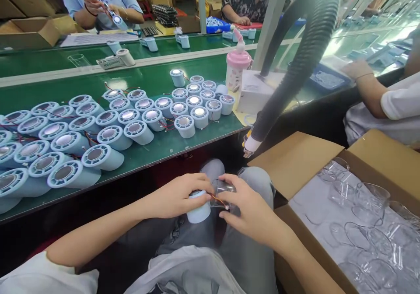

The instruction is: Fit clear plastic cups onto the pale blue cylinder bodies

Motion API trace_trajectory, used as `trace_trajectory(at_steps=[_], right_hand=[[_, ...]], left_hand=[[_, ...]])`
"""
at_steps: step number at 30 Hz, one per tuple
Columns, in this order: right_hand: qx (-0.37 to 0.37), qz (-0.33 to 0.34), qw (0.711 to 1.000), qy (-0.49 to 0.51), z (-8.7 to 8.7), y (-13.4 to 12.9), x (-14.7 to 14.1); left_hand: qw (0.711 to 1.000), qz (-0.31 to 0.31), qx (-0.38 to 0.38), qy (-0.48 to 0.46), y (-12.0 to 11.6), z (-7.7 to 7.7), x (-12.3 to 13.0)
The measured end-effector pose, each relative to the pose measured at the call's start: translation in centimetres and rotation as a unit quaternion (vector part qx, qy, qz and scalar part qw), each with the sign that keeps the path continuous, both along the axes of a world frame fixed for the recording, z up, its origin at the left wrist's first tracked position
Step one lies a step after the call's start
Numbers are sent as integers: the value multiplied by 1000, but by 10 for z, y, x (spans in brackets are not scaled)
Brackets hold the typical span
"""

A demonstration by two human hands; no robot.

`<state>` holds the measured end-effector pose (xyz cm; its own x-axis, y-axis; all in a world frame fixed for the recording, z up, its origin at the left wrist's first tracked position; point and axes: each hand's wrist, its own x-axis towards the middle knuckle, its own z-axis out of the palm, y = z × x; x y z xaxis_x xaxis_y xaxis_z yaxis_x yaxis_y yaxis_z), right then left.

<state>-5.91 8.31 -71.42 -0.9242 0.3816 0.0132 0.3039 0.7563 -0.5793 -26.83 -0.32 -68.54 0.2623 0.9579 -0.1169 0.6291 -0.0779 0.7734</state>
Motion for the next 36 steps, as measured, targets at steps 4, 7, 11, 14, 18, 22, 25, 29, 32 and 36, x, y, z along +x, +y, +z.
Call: trace_trajectory(at_steps=[4,7,11,14,18,22,25,29,32,36], right_hand=[[-68,-51,996,-5,0,2,6],[11,-156,988,12,-2,2,14],[142,-124,978,90,-2,-6,17],[178,-69,981,33,1,-15,7],[3,-43,998,-36,3,-15,-5],[-138,-95,986,16,2,-12,-7],[-163,-144,974,58,1,-14,-8],[-196,-170,962,86,1,-16,-7],[-271,-182,938,120,-1,-13,-4],[-335,-214,903,163,-4,-6,0]], left_hand=[[999,45,12,-14,-4,-6,-5],[984,78,-109,-121,0,-15,-14],[946,76,-248,-194,7,-24,-20],[966,22,-209,-149,7,-22,-14],[999,34,-25,-29,3,-15,-3],[993,75,46,-84,-1,-17,0],[985,88,85,-124,-1,-30,-2],[980,66,133,-135,-2,-50,-5],[979,31,134,-151,-3,-58,-6],[974,-34,60,-214,-3,-53,-5]])
